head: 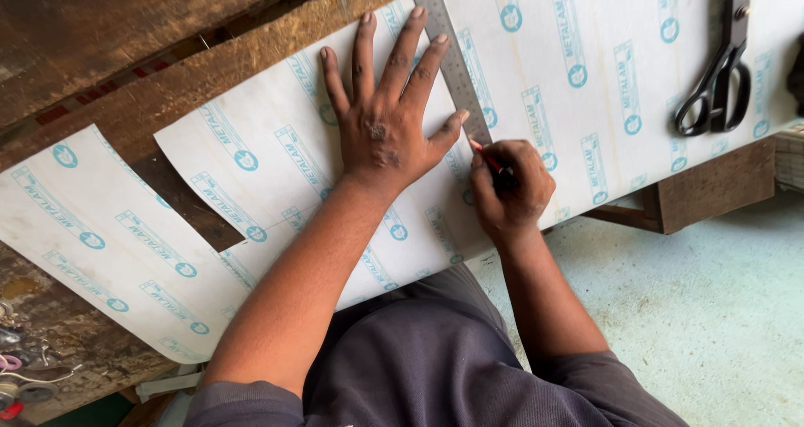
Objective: The person reaches into an electric motor housing on the workbench and removes a component, then lays a long white adhesive-backed sheet on the bench. They hold a steel ruler against the sheet and draw marking lines along it with a pencil, repositioning the ruler repeatedly to mark several sections of the sheet.
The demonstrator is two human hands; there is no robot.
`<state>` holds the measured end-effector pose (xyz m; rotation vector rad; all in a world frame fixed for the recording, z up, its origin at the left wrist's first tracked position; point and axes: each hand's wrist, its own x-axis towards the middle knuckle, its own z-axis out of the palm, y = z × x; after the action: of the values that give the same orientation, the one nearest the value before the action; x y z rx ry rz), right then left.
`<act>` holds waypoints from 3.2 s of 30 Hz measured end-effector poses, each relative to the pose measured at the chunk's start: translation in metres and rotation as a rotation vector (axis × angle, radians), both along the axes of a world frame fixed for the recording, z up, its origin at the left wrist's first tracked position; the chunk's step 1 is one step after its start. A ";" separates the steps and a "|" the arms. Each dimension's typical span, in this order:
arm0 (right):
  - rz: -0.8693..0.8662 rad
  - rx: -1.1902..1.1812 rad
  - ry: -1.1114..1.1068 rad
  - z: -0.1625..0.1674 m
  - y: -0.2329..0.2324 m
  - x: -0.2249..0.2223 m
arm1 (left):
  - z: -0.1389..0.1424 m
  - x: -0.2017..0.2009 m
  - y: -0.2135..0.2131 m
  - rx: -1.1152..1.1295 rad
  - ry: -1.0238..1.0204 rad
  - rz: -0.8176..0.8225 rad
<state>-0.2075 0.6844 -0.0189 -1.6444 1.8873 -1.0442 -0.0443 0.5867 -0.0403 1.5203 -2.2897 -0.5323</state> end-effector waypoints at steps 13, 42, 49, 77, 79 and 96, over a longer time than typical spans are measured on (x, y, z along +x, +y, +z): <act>0.079 -0.083 0.093 -0.008 -0.001 0.001 | -0.006 0.001 0.003 -0.016 -0.027 -0.010; 0.102 -0.104 0.203 -0.017 0.004 0.002 | -0.015 0.002 0.006 -0.027 -0.050 -0.019; 0.126 -0.115 0.208 -0.018 0.003 0.001 | -0.013 0.002 0.006 -0.038 -0.058 -0.023; -0.025 -0.186 -0.117 -0.003 -0.001 -0.001 | 0.005 -0.009 0.001 -0.089 -0.047 0.045; -0.038 -0.177 -0.116 -0.004 -0.001 0.000 | 0.009 -0.009 0.000 -0.060 -0.044 0.054; -0.042 -0.215 -0.091 0.002 -0.021 -0.081 | 0.028 -0.092 -0.025 0.036 -0.132 -0.028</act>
<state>-0.2883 0.6631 -0.0173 -1.6469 1.8099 -1.3570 -0.1360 0.5613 -0.0122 1.5857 -2.4158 -0.4965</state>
